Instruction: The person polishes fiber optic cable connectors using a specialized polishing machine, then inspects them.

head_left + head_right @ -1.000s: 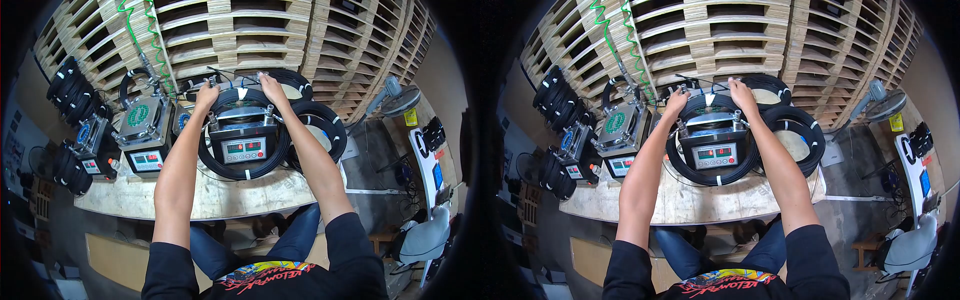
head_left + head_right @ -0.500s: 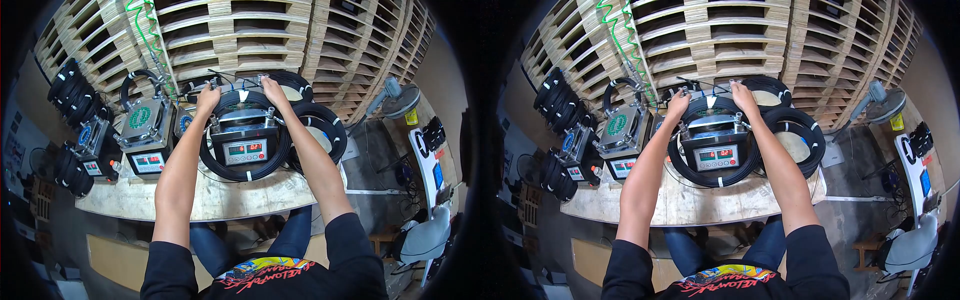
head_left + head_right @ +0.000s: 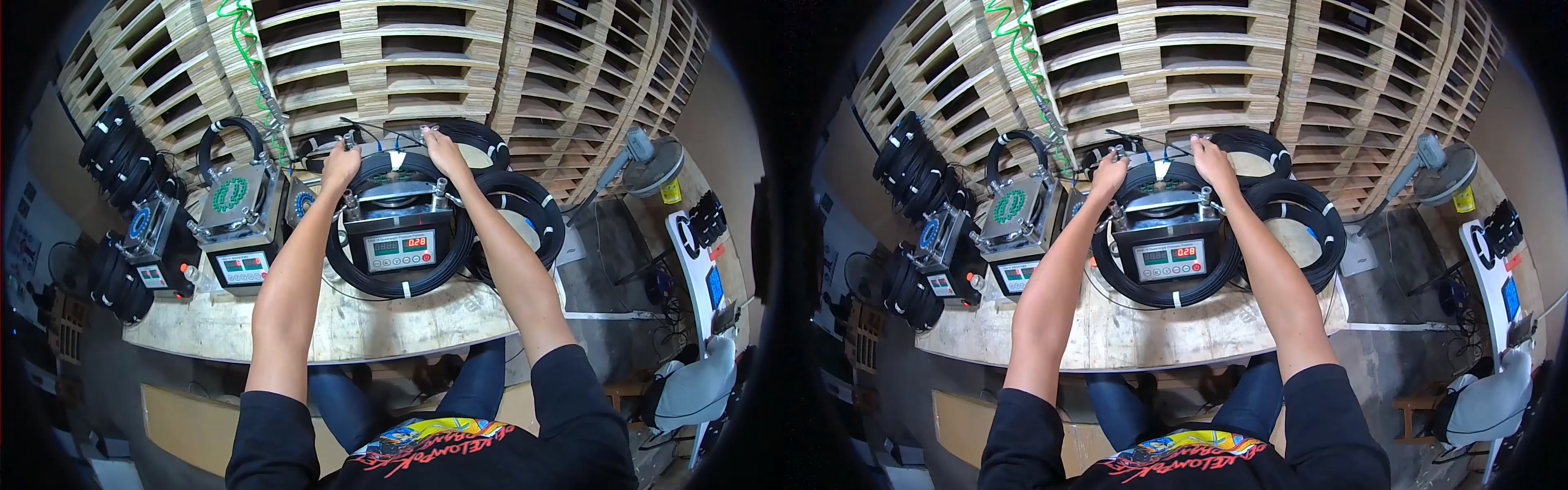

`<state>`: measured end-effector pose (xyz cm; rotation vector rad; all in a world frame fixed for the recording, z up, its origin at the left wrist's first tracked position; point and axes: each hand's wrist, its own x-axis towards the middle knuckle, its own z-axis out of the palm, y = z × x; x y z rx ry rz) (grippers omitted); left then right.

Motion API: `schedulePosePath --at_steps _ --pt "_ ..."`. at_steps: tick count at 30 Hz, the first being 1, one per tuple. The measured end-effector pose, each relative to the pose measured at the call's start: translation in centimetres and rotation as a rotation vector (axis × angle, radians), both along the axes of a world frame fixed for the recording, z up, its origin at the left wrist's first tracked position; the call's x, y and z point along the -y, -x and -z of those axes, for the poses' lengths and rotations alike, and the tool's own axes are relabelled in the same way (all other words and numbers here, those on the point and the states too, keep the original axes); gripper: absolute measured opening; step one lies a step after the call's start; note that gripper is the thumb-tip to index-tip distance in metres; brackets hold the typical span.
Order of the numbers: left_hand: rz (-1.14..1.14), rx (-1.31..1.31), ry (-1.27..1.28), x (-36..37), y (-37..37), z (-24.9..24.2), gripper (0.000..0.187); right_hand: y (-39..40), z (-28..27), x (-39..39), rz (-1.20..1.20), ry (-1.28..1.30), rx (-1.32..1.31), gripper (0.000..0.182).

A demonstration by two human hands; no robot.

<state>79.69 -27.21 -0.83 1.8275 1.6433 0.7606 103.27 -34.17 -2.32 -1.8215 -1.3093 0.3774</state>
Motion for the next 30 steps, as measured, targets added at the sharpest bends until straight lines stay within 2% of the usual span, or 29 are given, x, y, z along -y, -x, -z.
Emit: schedulePosePath --at_steps 4,7,11,16,26,30 --pt "0.002 -0.017 0.016 0.3 0.2 -0.3 0.069 -0.6 0.9 -0.8 -0.092 -0.08 -0.038 0.059" --pt "0.03 0.012 -0.033 0.1 0.3 0.0 0.068 -0.3 0.9 -0.4 -0.076 -0.146 -0.021 0.057" --pt "0.063 0.021 -0.089 -0.2 0.4 0.3 0.066 -0.1 0.6 -0.2 -0.043 -0.133 -0.013 0.056" --pt "0.066 0.09 -0.081 -0.1 0.4 0.3 0.065 0.3 -0.3 0.4 0.032 0.036 0.036 0.059" --pt "0.0 -0.042 0.01 -0.5 0.3 0.4 0.067 -0.5 0.4 -0.2 -0.099 -0.047 -0.041 0.057" --pt "-0.004 -0.028 0.019 -0.3 0.2 0.4 0.066 -0.7 1.1 -0.7 -0.069 -0.069 -0.019 0.057"
